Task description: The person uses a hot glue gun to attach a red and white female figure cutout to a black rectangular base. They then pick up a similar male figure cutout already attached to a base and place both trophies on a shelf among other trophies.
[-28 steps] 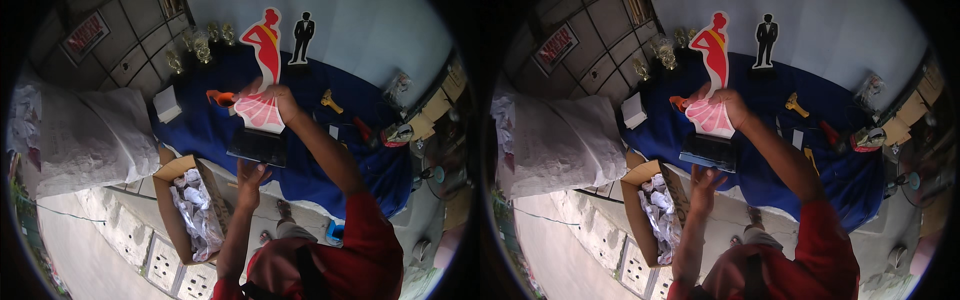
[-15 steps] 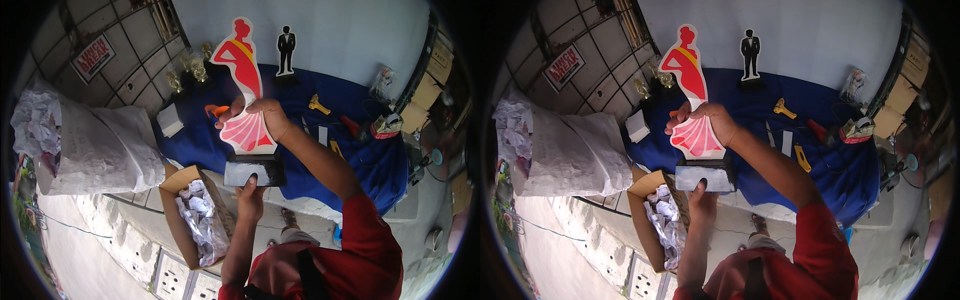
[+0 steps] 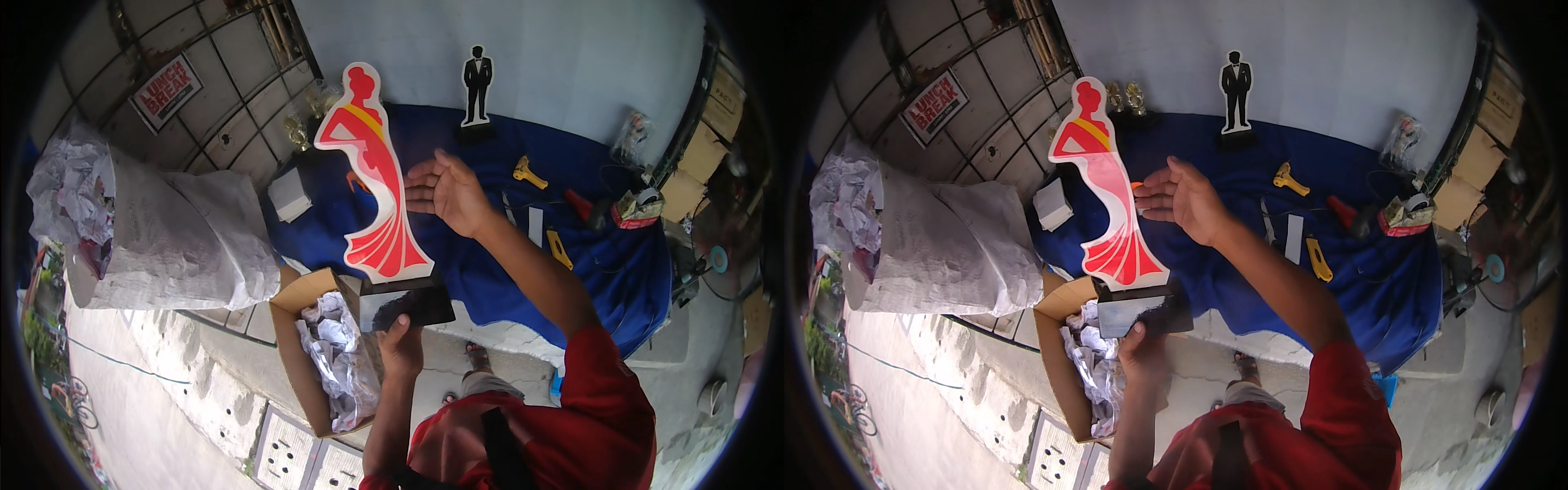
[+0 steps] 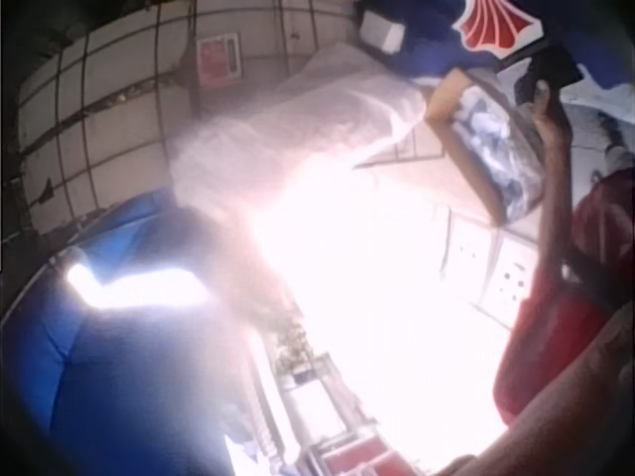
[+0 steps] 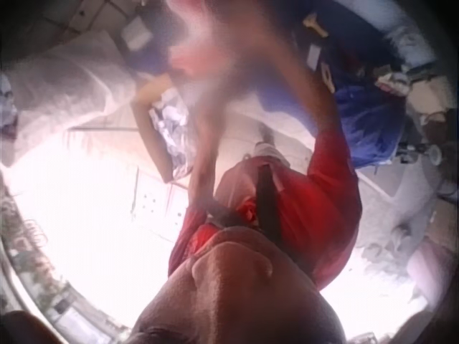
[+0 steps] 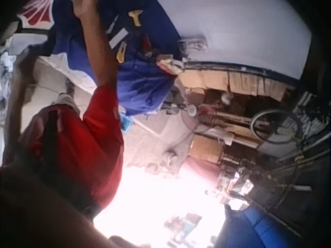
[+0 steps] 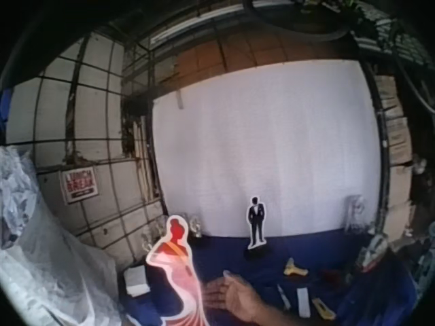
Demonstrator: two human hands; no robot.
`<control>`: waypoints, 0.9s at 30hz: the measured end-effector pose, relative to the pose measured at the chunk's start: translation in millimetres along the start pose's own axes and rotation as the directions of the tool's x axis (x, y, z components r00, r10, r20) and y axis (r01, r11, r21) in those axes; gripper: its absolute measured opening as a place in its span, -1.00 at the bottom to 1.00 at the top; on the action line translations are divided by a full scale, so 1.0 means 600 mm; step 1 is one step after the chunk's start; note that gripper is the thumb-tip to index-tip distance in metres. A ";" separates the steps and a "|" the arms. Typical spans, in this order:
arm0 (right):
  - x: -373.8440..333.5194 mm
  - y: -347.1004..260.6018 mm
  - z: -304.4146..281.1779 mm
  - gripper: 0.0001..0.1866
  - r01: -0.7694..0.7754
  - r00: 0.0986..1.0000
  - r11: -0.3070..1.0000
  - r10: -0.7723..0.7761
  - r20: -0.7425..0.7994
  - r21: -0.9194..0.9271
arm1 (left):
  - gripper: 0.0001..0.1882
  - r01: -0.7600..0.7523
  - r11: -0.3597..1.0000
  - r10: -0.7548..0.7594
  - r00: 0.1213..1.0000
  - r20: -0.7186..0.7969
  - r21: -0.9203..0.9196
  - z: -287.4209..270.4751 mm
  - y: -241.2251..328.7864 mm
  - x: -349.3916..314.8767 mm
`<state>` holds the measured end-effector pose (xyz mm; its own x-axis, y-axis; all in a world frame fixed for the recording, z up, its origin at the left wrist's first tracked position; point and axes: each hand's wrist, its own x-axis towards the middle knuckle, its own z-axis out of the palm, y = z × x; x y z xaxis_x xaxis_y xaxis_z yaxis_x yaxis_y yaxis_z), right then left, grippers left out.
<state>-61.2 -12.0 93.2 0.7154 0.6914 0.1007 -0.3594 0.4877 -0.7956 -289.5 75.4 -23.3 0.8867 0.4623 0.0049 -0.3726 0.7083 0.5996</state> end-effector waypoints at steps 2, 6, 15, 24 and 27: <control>-0.002 0.007 -0.023 -0.75 0.089 0.993 0.983 -0.101 -0.064 -0.159 | -0.31 0.002 1.000 -0.002 1.000 0.025 -0.022 -0.019 0.011 0.005; -0.022 0.004 -0.084 -0.82 0.012 0.988 0.941 -0.063 -0.141 -0.340 | -0.37 -0.107 0.994 0.107 0.994 0.000 -0.014 -0.045 0.026 0.014; -0.013 -0.048 -0.205 -0.77 -0.138 0.939 0.916 0.000 -0.345 -0.376 | -0.39 -0.145 0.985 0.144 0.989 -0.009 -0.099 -0.041 0.005 0.066; 0.039 -0.158 -0.374 -0.81 -0.155 0.908 0.815 -0.106 -0.406 -0.558 | -0.42 -0.145 0.984 0.138 0.988 -0.068 -0.103 -0.031 -0.046 0.131; 0.040 -0.202 -0.460 -0.83 -0.166 0.885 0.455 -0.322 -0.336 -0.875 | -0.45 -0.145 0.985 0.137 0.987 -0.083 -0.090 -0.012 -0.057 0.151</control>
<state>164.6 -201.5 27.1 0.9502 0.2761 0.1445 0.2415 -0.3593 -0.9014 -198.5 97.0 -49.2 0.8013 0.5978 0.0210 -0.5202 0.6791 0.5179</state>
